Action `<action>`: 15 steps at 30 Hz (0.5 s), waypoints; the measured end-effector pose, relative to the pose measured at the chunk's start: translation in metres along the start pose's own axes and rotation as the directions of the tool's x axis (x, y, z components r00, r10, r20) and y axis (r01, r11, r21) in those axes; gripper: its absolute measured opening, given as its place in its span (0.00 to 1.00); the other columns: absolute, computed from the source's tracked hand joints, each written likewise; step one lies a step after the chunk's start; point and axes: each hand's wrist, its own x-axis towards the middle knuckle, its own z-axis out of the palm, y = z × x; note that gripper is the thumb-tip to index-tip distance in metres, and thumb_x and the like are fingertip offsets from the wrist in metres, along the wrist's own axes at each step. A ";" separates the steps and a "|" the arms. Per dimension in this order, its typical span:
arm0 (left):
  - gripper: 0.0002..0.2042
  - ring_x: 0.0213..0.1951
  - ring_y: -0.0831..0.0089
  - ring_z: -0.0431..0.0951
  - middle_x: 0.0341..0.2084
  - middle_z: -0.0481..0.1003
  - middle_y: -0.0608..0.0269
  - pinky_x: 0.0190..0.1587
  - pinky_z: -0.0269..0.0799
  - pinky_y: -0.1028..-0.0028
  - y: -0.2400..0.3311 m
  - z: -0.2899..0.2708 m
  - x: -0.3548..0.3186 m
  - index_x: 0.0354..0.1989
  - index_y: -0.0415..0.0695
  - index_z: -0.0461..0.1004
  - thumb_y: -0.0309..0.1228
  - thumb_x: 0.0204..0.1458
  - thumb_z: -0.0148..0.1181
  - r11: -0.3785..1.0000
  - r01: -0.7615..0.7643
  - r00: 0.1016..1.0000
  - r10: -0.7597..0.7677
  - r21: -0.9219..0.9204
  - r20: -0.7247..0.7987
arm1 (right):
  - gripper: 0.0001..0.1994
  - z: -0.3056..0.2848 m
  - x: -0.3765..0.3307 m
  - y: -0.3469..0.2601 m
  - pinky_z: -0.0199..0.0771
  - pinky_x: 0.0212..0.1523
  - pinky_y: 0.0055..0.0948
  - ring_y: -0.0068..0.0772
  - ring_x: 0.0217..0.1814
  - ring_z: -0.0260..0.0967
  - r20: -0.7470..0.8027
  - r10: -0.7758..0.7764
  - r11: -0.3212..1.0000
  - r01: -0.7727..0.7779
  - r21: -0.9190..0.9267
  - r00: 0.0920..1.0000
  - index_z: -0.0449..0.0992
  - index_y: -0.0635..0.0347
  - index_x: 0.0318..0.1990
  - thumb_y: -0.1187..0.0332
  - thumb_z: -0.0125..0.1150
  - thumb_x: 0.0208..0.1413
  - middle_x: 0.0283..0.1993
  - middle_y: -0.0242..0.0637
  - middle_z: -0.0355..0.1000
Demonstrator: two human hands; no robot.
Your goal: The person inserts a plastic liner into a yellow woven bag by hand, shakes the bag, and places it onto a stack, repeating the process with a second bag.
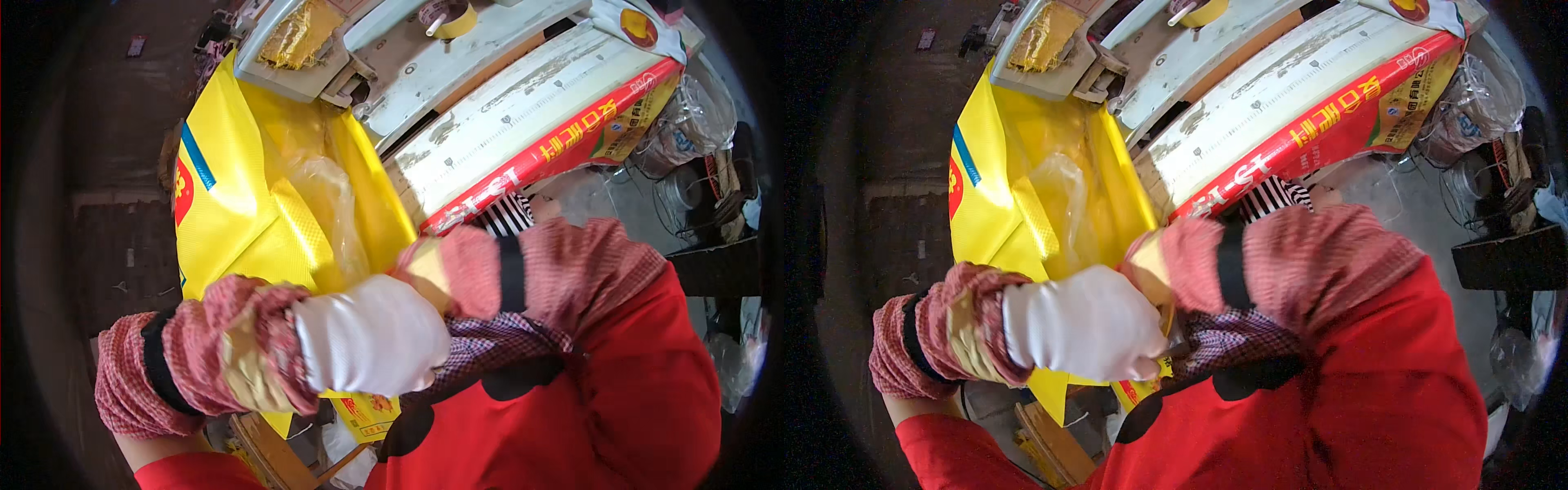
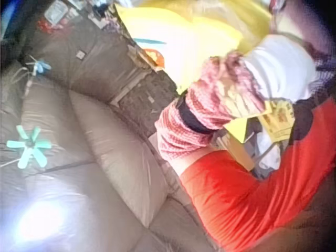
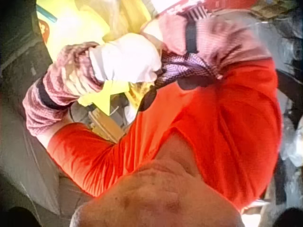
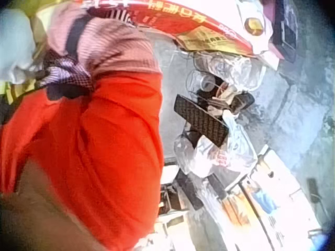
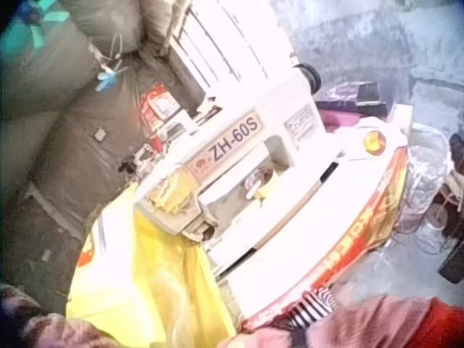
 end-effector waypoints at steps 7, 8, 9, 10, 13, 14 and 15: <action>0.14 0.26 0.62 0.74 0.20 0.70 0.62 0.27 0.69 0.65 0.006 -0.001 -0.007 0.20 0.47 0.74 0.44 0.43 0.56 0.970 0.133 0.980 -0.159 0.203 0.118 | 0.18 -0.011 0.062 0.055 0.71 0.41 0.40 0.48 0.37 0.72 -0.608 0.615 0.783 -0.294 0.548 0.503 0.74 0.63 0.40 0.59 0.53 0.46 0.35 0.52 0.73; 0.14 0.26 0.62 0.74 0.20 0.70 0.62 0.27 0.69 0.65 0.005 -0.002 -0.005 0.20 0.47 0.74 0.44 0.43 0.56 0.970 0.122 0.984 -0.147 0.212 0.103 | 0.22 -0.008 0.066 0.057 0.70 0.42 0.38 0.48 0.40 0.72 -0.391 0.656 0.740 -0.451 0.498 0.645 0.71 0.66 0.42 0.56 0.55 0.45 0.36 0.53 0.72; 0.13 0.26 0.62 0.74 0.20 0.70 0.63 0.28 0.69 0.65 0.004 -0.005 -0.004 0.20 0.46 0.74 0.44 0.42 0.56 0.967 0.088 0.988 -0.115 0.237 0.103 | 0.26 -0.007 0.069 0.058 0.70 0.44 0.37 0.47 0.43 0.71 -0.260 0.732 0.675 -0.620 0.399 0.629 0.68 0.69 0.44 0.53 0.58 0.45 0.37 0.53 0.72; 0.13 0.26 0.62 0.73 0.21 0.71 0.63 0.29 0.69 0.65 0.003 -0.009 -0.005 0.21 0.46 0.75 0.44 0.42 0.57 0.972 0.023 0.999 -0.034 0.232 0.043 | 0.23 0.000 0.067 0.055 0.71 0.41 0.40 0.52 0.40 0.71 -0.255 0.668 0.734 -0.559 0.386 0.699 0.69 0.70 0.41 0.56 0.54 0.47 0.35 0.57 0.72; 0.12 0.26 0.62 0.73 0.20 0.71 0.63 0.30 0.68 0.65 0.006 -0.027 -0.017 0.22 0.47 0.75 0.43 0.40 0.59 0.911 0.155 0.977 -0.199 0.383 0.078 | 0.13 0.016 0.082 0.039 0.72 0.30 0.44 0.49 0.31 0.73 -0.374 0.613 0.761 -0.647 0.042 0.696 0.73 0.70 0.35 0.68 0.48 0.48 0.30 0.51 0.73; 0.11 0.24 0.62 0.73 0.17 0.71 0.63 0.28 0.68 0.65 0.010 -0.034 -0.023 0.21 0.48 0.76 0.42 0.39 0.60 0.837 0.270 0.894 -0.402 0.477 0.200 | 0.13 0.021 0.085 0.037 0.72 0.30 0.44 0.49 0.31 0.73 -0.430 0.608 0.750 -0.660 0.036 0.667 0.73 0.70 0.35 0.68 0.48 0.48 0.30 0.51 0.73; 0.11 0.24 0.62 0.73 0.17 0.71 0.63 0.28 0.68 0.65 0.016 -0.037 -0.030 0.21 0.48 0.76 0.42 0.39 0.60 0.874 0.243 0.904 -0.361 0.420 0.230 | 0.11 0.024 0.087 0.036 0.71 0.27 0.43 0.47 0.29 0.73 -0.463 0.526 0.763 -0.636 -0.114 0.713 0.74 0.68 0.32 0.69 0.49 0.47 0.26 0.49 0.73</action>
